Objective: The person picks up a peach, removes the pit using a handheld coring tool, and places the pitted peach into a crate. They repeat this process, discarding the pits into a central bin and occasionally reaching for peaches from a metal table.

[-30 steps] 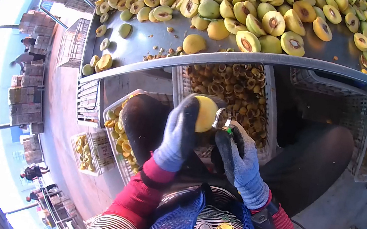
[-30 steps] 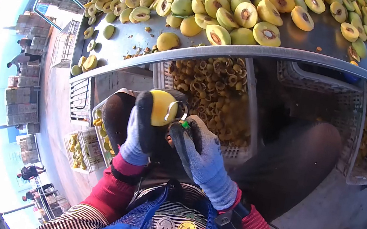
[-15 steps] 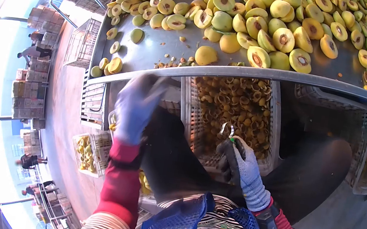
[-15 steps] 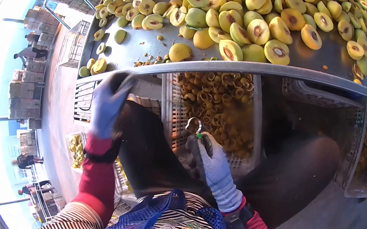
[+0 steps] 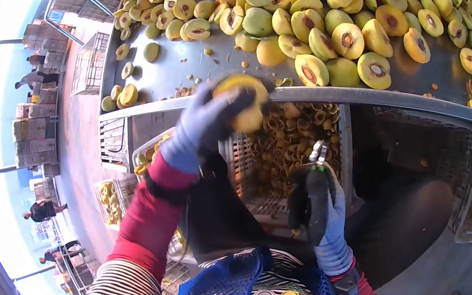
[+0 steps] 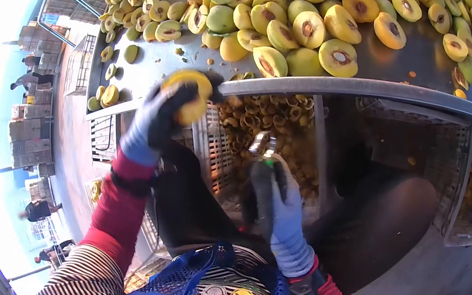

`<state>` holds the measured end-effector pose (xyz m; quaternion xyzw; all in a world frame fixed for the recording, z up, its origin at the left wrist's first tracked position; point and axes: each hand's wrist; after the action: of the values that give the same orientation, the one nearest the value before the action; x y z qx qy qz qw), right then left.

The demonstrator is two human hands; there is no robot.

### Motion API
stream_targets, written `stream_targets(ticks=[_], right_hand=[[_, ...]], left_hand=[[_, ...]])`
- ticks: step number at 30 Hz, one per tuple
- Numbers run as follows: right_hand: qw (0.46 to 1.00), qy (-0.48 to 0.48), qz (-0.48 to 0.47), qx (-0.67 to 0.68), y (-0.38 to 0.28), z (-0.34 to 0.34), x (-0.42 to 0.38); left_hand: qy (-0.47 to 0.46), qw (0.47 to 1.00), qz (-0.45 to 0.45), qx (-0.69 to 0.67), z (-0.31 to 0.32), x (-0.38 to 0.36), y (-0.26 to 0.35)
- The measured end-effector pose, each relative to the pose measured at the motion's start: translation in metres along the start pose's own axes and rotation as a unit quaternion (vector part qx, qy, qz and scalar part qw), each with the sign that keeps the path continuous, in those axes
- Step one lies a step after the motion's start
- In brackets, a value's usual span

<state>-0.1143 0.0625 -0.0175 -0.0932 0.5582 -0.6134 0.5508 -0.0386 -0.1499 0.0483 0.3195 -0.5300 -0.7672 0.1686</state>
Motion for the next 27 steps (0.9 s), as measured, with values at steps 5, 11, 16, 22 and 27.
stream_targets(ticks=[5,11,16,22,27], right_hand=[[0.922,-0.002,-0.297,-0.248,-0.009,0.009,-0.013],[0.72,0.095,-0.495,-0.478,0.012,0.0,-0.02],[0.863,0.001,-0.342,-0.371,0.018,0.006,-0.038],[0.914,0.01,-0.289,-0.285,0.025,0.017,-0.053],[0.988,-0.151,0.026,0.036,0.014,0.012,-0.066]], left_hand=[[0.067,0.996,0.058,-0.031,0.043,-0.054,-0.057],[0.146,0.98,0.128,0.04,0.054,-0.073,-0.073],[0.099,0.969,0.192,0.118,0.062,-0.085,-0.065],[0.108,0.967,0.202,0.109,0.071,-0.098,-0.071],[0.026,0.986,0.149,0.068,0.074,-0.1,-0.066]])
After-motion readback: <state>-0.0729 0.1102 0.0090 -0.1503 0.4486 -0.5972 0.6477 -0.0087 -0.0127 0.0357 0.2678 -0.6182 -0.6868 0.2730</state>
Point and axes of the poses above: each hand's wrist, its own x-axis towards the middle knuckle, its own z-axis out of the palm, y = z × x, and after that the axes turned 15 degrees about -x, right-handed
